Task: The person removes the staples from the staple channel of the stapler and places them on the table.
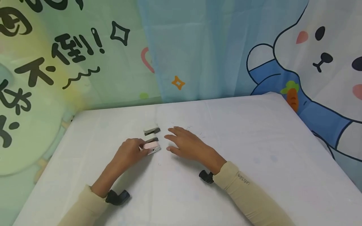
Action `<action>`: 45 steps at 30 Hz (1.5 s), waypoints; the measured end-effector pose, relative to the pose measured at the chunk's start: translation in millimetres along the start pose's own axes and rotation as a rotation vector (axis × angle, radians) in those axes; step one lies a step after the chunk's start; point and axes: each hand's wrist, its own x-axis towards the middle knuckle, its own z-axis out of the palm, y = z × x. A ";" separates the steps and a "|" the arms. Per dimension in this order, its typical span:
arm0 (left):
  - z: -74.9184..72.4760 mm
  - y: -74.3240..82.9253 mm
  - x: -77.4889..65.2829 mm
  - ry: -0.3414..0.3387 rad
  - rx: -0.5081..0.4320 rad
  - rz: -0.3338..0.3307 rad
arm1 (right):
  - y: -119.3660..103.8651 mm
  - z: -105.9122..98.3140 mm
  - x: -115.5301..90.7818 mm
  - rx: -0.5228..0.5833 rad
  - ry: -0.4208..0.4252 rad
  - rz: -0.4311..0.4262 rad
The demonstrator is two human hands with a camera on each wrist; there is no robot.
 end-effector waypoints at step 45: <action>43.3 28.3 31.0 -0.148 -0.393 0.312 | 8.8 -7.2 -7.4 0.230 -0.095 -0.064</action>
